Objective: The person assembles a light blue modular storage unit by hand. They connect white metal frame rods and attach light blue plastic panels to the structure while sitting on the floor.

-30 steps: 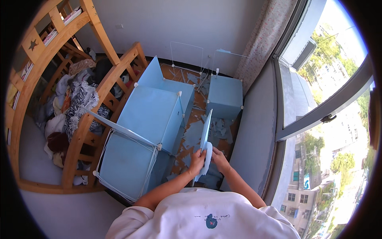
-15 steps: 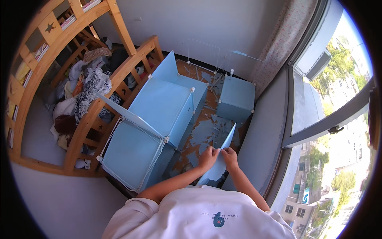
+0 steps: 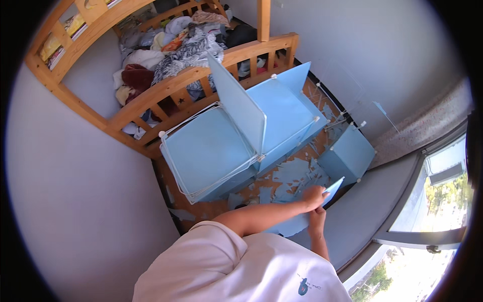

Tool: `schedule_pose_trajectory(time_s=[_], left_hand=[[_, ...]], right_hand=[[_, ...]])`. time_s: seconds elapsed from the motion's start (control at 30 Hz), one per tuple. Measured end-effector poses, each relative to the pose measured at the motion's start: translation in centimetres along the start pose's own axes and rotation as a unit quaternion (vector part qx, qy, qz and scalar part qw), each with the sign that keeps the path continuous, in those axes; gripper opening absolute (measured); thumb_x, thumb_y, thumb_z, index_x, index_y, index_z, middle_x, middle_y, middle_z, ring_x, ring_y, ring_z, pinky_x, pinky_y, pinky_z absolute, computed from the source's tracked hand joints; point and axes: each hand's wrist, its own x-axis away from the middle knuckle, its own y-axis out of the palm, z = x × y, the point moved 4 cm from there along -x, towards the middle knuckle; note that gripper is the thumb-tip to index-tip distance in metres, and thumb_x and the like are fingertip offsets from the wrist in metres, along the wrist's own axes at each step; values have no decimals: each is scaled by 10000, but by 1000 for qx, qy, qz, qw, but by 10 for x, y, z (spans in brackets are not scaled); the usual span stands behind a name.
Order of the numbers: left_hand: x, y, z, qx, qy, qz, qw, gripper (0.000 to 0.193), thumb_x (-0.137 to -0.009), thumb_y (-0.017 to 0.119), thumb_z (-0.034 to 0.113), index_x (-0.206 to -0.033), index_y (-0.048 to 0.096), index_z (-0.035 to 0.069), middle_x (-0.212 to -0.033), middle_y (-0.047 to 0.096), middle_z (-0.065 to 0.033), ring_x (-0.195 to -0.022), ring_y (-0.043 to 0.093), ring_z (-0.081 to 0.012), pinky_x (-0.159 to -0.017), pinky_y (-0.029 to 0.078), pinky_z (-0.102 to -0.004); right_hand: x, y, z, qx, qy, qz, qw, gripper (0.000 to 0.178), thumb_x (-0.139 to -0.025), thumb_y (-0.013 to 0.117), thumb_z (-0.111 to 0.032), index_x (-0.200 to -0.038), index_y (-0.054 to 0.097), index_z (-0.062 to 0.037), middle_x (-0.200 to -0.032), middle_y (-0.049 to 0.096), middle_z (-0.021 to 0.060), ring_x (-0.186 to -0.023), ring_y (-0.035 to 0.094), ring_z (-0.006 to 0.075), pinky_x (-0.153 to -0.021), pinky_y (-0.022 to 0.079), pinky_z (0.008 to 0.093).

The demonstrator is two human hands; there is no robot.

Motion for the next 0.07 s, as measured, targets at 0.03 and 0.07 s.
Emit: schedule_pose_trajectory(time_s=[0.03, 0.07], left_hand=[[-5, -9, 5, -8, -11, -21, 1000, 394, -803, 563, 393, -736, 591, 6, -684, 588, -178, -673, 582, -365, -623, 449, -467], [-13, -19, 9, -27, -57, -98, 993, 419, -771, 575, 447, -812, 627, 33, -785, 621, -170, -790, 593, -340, -681, 454, -430]], right_hand=[[-3, -5, -5, 52, -4, 17, 998, 131, -824, 585, -103, -914, 620, -15, -802, 629, 40, -693, 580, 102, -622, 473, 238], [-4, -1, -12, 99, -38, 15, 994, 157, -820, 588, -97, -955, 624, -25, -791, 629, 24, -674, 572, 87, -599, 468, 228]])
